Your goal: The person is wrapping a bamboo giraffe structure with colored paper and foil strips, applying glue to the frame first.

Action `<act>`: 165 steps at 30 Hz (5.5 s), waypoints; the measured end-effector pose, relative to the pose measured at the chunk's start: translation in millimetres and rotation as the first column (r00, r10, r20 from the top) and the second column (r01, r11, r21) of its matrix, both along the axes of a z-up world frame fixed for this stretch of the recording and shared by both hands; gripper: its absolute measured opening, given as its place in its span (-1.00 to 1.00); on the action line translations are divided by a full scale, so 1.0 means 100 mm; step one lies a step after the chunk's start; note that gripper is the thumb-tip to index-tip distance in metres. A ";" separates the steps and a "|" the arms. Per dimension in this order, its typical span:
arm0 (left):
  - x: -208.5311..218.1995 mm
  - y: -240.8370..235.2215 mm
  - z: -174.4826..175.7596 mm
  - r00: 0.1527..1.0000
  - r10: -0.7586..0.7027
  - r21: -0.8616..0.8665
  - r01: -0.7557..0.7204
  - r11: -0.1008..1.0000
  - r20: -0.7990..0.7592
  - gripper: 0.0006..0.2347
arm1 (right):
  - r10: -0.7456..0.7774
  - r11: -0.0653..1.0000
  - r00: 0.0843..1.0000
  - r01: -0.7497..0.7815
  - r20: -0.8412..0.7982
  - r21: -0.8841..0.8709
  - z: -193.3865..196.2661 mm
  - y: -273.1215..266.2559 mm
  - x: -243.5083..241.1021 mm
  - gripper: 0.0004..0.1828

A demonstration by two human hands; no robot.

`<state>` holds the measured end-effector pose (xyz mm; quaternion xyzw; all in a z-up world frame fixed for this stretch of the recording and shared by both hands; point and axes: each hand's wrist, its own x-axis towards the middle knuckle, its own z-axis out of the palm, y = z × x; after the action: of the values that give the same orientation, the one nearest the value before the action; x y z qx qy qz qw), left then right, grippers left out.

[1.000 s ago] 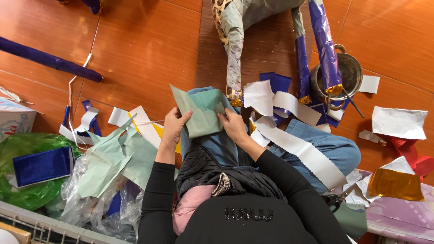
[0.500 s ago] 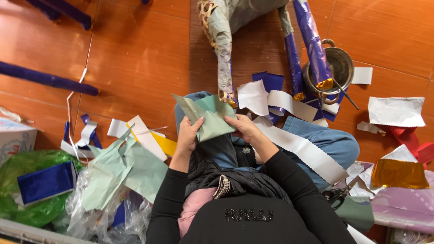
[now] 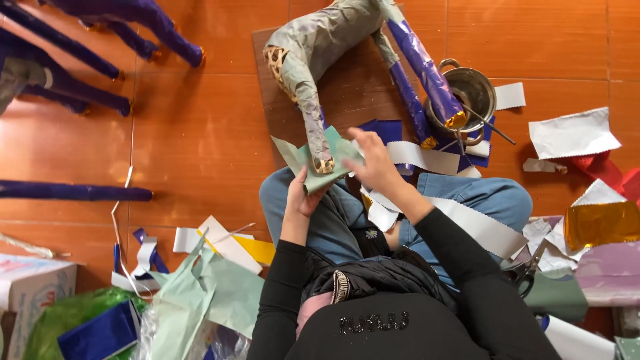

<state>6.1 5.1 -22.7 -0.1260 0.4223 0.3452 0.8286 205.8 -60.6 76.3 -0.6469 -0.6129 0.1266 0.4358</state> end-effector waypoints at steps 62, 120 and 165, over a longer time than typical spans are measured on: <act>0.52 0.04 0.36 0.915 -0.341 0.512 0.403 0.758 -0.216 -0.45 | -0.528 0.805 0.254 -0.156 -0.811 -0.573 -0.12 -0.37 -0.35 -0.58; 0.55 0.17 0.16 0.839 -0.337 0.276 0.476 0.835 -0.427 -0.64 | 0.050 0.802 0.877 0.250 0.478 -0.543 -1.43 -0.31 0.05 -0.65; 0.13 -0.69 0.13 0.984 -0.134 0.472 0.173 0.865 -0.115 -0.47 | 0.144 0.989 0.987 -0.145 0.077 0.013 0.40 0.09 -0.38 -0.69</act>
<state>19.3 -63.8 -9.9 0.1310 0.3646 0.3765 0.8415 167.9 -51.9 115.9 -0.6011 -0.6754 0.1274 0.4077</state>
